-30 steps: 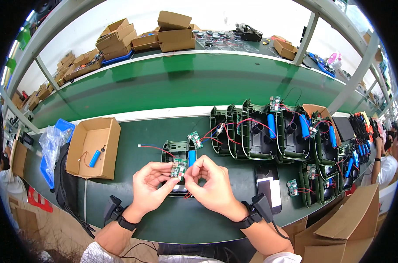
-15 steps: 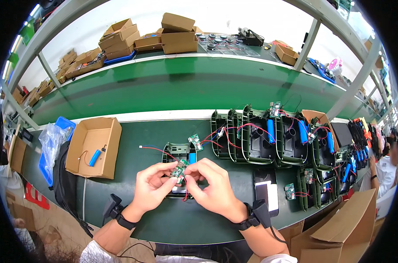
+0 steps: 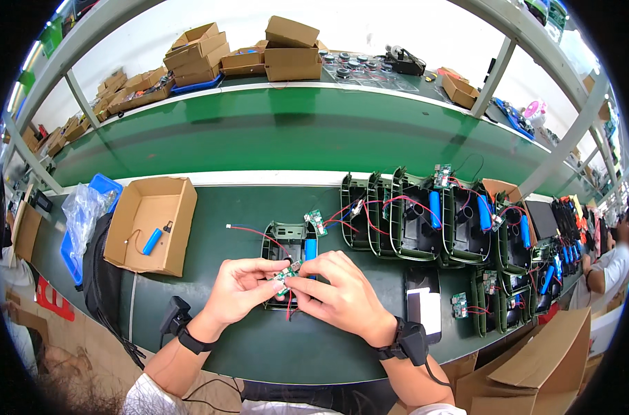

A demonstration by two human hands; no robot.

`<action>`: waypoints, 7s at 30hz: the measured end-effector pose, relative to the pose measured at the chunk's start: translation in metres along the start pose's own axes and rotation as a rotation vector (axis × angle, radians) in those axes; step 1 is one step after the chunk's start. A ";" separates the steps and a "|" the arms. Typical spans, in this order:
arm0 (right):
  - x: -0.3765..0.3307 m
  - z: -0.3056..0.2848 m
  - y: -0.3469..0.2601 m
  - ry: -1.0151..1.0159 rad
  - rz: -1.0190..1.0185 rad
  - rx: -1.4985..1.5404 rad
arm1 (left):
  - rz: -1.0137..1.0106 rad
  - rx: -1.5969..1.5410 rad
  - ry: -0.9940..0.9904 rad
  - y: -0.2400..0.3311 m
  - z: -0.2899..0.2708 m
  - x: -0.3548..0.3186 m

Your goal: Assembling electronic circuit boards into plastic housings on a production line.

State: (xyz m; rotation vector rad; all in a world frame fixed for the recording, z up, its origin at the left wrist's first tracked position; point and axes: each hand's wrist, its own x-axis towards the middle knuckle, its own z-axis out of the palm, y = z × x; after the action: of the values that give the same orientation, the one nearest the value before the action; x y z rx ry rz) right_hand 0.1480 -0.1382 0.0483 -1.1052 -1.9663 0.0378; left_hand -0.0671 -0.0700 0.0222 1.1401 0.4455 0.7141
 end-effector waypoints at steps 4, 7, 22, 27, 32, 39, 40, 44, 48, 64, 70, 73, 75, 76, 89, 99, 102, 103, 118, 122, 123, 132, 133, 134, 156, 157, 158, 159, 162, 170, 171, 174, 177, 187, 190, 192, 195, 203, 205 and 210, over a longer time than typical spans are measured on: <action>-0.002 -0.005 -0.001 -0.023 -0.037 0.012 | -0.026 -0.032 0.002 0.003 0.003 0.001; -0.004 -0.001 0.000 -0.023 -0.049 0.032 | -0.074 0.015 -0.003 0.000 -0.003 0.002; -0.001 -0.001 0.000 -0.019 -0.043 0.096 | -0.064 -0.067 -0.024 -0.004 -0.005 0.002; -0.002 -0.003 0.000 -0.022 -0.068 0.075 | -0.080 -0.100 -0.039 -0.003 -0.005 0.003; -0.002 0.002 -0.002 0.040 -0.053 0.055 | -0.090 -0.118 -0.041 -0.005 -0.006 0.003; -0.004 0.005 -0.002 0.024 -0.064 0.049 | -0.043 -0.082 0.005 -0.001 -0.005 0.004; -0.003 0.003 -0.003 0.021 -0.047 0.067 | -0.040 -0.079 0.005 0.002 -0.004 0.004; -0.001 0.001 -0.005 0.006 -0.038 0.082 | -0.027 -0.053 -0.012 0.007 -0.006 0.004; -0.002 0.001 -0.004 0.005 -0.042 0.094 | -0.055 -0.058 -0.024 0.006 -0.007 0.003; -0.009 0.008 -0.003 0.004 -0.085 0.040 | -0.138 -0.203 -0.030 -0.001 -0.008 0.005; 0.000 0.007 0.002 0.264 0.223 0.147 | 0.072 -0.017 0.076 0.026 -0.022 0.008; 0.012 0.012 0.008 0.131 0.283 0.087 | 0.228 -0.079 0.209 0.032 -0.041 0.010; 0.030 0.022 0.001 -0.029 0.326 0.087 | 0.235 -0.076 0.272 0.032 -0.039 0.010; 0.038 0.029 -0.001 -0.061 0.313 0.032 | 0.236 -0.075 0.328 0.032 -0.038 0.010; 0.050 0.047 0.019 -0.088 0.270 0.154 | 0.227 -0.121 0.328 0.030 -0.039 0.010; 0.023 0.036 0.006 0.084 0.549 0.722 | 0.318 -0.011 0.254 0.026 -0.019 0.011; 0.017 0.035 0.006 0.135 0.604 0.777 | 0.362 0.154 0.244 0.021 -0.014 0.010; 0.018 0.035 0.005 0.181 0.607 0.813 | 0.375 0.200 0.259 0.022 -0.010 0.010; 0.016 0.040 0.002 0.162 0.583 0.736 | 0.377 0.226 0.228 0.013 -0.009 0.006; 0.018 0.041 0.001 0.241 0.626 0.755 | 0.351 0.144 0.262 0.012 -0.011 0.008; 0.017 0.042 0.004 0.295 0.651 0.820 | 0.353 0.145 0.259 0.014 -0.010 0.009; 0.013 0.044 0.006 0.109 0.637 0.694 | 0.335 0.036 0.341 0.013 -0.016 0.010; 0.014 0.043 0.005 0.115 0.621 0.688 | 0.324 0.042 0.351 0.013 -0.016 0.010; 0.015 0.043 0.004 0.115 0.624 0.687 | 0.311 0.046 0.362 0.012 -0.016 0.009; 0.015 0.047 -0.003 0.156 0.558 0.530 | 0.330 0.018 0.318 0.001 -0.007 0.010; 0.015 0.047 -0.004 0.155 0.567 0.537 | 0.333 0.030 0.319 0.001 -0.006 0.009; 0.016 0.047 -0.003 0.157 0.574 0.540 | 0.337 0.042 0.315 0.001 -0.006 0.010; 0.016 0.047 -0.002 0.157 0.575 0.538 | 0.337 0.040 0.313 0.001 -0.006 0.010; 0.014 0.044 0.000 0.149 0.582 0.573 | 0.334 0.025 0.308 0.004 -0.003 0.011; 0.014 0.042 0.004 0.185 0.626 0.870 | 0.290 0.026 0.329 0.005 -0.004 0.013; 0.014 0.045 0.005 0.185 0.625 0.874 | 0.288 0.030 0.331 0.005 -0.005 0.012; 0.014 0.047 0.005 0.212 0.605 0.896 | 0.293 0.043 0.326 0.004 -0.006 0.011; 0.015 0.045 0.004 0.218 0.604 0.899 | 0.294 0.013 0.318 0.004 -0.004 0.011; 0.013 0.046 0.006 0.254 0.622 0.948 | 0.330 0.056 0.307 -0.001 -0.001 0.010; 0.012 0.047 0.009 0.231 0.610 0.914 | 0.356 0.138 0.315 -0.005 0.000 0.011; 0.011 0.047 0.009 0.210 0.602 0.881 | 0.380 0.195 0.319 -0.006 0.001 0.009; 0.012 0.048 0.008 0.255 0.606 0.940 | 0.413 0.321 0.315 -0.006 0.002 0.009; 0.013 0.046 0.006 0.185 0.626 0.928 | 0.340 0.044 0.276 -0.003 0.000 0.012; 0.010 0.046 0.010 0.181 0.611 0.903 | 0.335 0.049 0.273 -0.003 -0.001 0.012; 0.012 0.046 0.008 0.176 0.603 0.897 | 0.322 0.063 0.279 -0.004 -0.001 0.011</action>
State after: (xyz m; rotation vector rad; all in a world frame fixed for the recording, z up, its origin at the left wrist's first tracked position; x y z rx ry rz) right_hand 0.1188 -0.1087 0.0236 -0.9726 -1.1586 1.0010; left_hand -0.0587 -0.0624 0.0185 1.1889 0.5272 1.1557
